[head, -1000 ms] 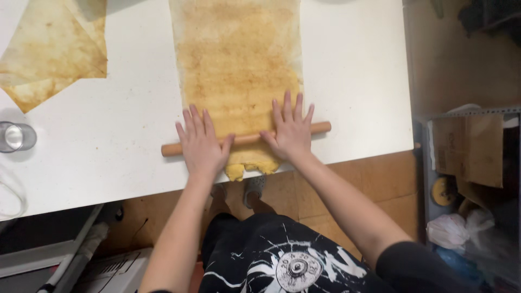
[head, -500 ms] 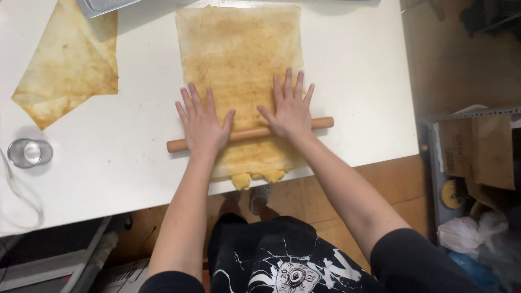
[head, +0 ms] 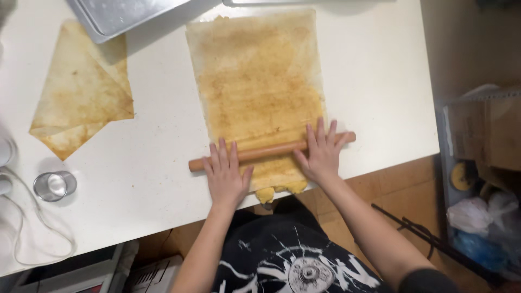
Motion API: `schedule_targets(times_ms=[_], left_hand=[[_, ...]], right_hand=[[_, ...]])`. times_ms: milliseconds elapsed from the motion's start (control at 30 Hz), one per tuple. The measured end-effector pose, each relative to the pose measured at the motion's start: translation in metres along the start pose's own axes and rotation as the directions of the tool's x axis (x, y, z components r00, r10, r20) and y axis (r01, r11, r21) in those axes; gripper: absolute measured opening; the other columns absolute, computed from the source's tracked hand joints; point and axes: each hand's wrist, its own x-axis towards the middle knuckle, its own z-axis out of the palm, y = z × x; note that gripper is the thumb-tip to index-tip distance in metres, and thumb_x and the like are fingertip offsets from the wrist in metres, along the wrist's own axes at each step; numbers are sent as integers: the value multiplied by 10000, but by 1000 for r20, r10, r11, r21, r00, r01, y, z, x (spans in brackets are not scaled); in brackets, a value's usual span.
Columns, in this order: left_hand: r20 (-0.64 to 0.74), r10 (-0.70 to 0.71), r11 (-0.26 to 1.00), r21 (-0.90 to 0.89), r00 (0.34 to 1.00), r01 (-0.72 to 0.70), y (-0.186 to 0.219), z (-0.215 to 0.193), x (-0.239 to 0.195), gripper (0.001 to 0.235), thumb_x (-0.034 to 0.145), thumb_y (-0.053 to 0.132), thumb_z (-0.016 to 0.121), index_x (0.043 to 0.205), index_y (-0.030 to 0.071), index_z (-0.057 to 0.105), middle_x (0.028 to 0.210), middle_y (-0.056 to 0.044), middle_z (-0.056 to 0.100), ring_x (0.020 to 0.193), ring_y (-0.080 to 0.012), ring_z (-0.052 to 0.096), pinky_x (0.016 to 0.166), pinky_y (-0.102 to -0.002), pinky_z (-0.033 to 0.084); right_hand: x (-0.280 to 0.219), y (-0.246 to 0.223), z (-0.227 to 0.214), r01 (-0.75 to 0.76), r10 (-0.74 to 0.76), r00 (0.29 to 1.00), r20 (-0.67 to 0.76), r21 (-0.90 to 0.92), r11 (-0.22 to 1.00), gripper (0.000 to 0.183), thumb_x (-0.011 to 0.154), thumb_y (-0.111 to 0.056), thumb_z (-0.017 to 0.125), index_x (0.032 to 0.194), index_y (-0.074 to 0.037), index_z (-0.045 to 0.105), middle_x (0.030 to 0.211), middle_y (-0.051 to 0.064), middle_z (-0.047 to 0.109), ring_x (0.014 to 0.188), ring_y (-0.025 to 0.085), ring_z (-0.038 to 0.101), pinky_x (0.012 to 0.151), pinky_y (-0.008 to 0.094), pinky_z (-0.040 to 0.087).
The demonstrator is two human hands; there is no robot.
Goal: The person places a sheet of dough between parchment paper and uses a rolling pin to flatten it. They trim the edges with a knife, then place another sheet of parchment on top and continue rolling.
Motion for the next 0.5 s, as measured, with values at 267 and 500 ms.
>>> schedule_targets(times_ms=[267,500], left_hand=[[34,-81,996,37,996,80,0,-38,127,879,994,570,507,1585,-46,297,1674,-310,139,1566,-447,94,1254,-589,41],[79,-137,986,108,987,128,19,-48,110,975,965,621,489,1549,-129,270,1647,-342,172,1555,-446,107,1238,-600,39]], right_hand=[[128,-5,-10,-54,47,990,134,49,997,914,1036,-651,385,1682,-30,206,1746,263,21,1601,486,-39,1229,709,-63],[113,-25,-48,-36,35,974,224,-1,999,950,939,-691,427,1631,-76,212,1692,242,50,1556,467,0,1179,711,-36]])
